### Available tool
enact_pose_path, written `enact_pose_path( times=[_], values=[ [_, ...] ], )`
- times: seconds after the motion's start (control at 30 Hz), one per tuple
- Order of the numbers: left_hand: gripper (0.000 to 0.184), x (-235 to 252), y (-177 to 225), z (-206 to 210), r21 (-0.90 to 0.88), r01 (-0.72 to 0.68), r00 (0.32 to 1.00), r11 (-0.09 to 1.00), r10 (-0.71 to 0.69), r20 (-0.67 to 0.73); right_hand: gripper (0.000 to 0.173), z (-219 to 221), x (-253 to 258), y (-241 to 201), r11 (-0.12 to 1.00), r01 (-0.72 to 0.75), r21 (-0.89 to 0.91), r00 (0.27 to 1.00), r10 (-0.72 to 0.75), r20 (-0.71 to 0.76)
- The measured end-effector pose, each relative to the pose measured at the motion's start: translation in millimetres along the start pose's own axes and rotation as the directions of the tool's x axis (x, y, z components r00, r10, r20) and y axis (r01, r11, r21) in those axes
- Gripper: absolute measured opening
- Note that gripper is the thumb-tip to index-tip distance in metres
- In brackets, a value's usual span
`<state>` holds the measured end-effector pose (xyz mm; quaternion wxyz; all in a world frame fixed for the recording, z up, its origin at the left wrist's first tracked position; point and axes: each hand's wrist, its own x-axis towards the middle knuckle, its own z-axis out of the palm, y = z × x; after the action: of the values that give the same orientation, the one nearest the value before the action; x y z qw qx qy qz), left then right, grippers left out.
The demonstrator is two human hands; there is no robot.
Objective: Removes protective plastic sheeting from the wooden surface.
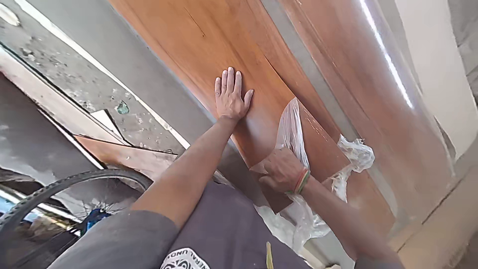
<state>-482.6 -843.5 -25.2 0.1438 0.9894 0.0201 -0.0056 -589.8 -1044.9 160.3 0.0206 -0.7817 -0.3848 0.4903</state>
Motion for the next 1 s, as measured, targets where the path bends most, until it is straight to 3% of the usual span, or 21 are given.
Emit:
enact_pose_path(
  times=[0.33, 0.43, 0.47, 0.5, 0.57, 0.6, 0.67, 0.77, 0.87, 0.93, 1.0],
  values=[
    [0.081, -1.8, 2.3, -4.5, 0.003, -0.011, 0.999, 1.0, 0.011, 0.036, 0.075, 23.7, -24.7, -6.4, 0.999, -0.041, -0.019, 0.997, 0.04, -0.066],
    [0.082, -1.5, 7.1, -7.9, 0.017, -0.026, 0.999, 1.0, 0.025, 0.037, 0.055, 34.6, -44.7, -2.8, 0.961, -0.109, 0.255, 0.979, 0.149, -0.143],
    [0.081, -0.9, 7.5, -8.2, 0.017, -0.029, 0.999, 0.999, 0.029, 0.019, 0.044, 38.1, -57.4, -4.8, 0.941, -0.079, 0.328, 0.944, 0.176, -0.28],
    [0.081, -0.9, 7.8, -8.7, 0.018, -0.03, 1.0, 0.999, 0.03, 0.008, 0.035, 42.8, -70.1, -8.2, 0.941, -0.005, 0.338, 0.851, 0.182, -0.492],
    [0.08, -1.6, 9.7, -9.7, 0.028, -0.036, 0.999, 0.999, 0.036, -0.005, 0.028, 47.5, -83.2, -12.4, 0.966, -0.032, 0.258, 0.538, 0.234, -0.81],
    [0.08, -0.3, 10.4, -10.0, 0.041, -0.043, 0.999, 0.998, 0.044, -0.011, 0.03, 43.4, -80.9, -11.3, 0.949, -0.124, 0.289, 0.406, 0.314, -0.858],
    [0.075, -5.7, 14.7, -12.9, 0.069, -0.069, 0.998, 0.995, 0.068, 0.016, 0.034, 34.2, -60.8, 1.0, 0.812, -0.342, 0.474, 0.314, 0.574, -0.756],
    [0.05, -2.0, 31.8, -27.9, 0.052, -0.178, 0.984, 0.983, 0.176, 0.041, 0.056, 14.0, 0.4, 51.0, 0.481, -0.487, 0.728, 0.267, 0.876, -0.401],
    [0.047, 6.2, 51.7, -29.5, -0.074, -0.275, 0.959, 0.959, 0.279, 0.048, 0.078, -4.9, 59.1, 74.0, 0.254, -0.529, 0.81, 0.166, 0.967, -0.195],
    [0.044, 12.8, 69.6, -17.2, -0.138, -0.299, 0.95, 0.944, 0.309, 0.051, 0.084, -11.1, 83.9, 71.7, 0.176, -0.537, 0.825, 0.12, 0.984, -0.131],
    [0.055, 21.3, 90.2, -4.4, -0.131, -0.258, 0.954, 0.957, 0.274, 0.123, 0.079, -12.4, 95.3, 74.0, 0.149, -0.523, 0.839, 0.111, 0.988, -0.107]
  ],
)
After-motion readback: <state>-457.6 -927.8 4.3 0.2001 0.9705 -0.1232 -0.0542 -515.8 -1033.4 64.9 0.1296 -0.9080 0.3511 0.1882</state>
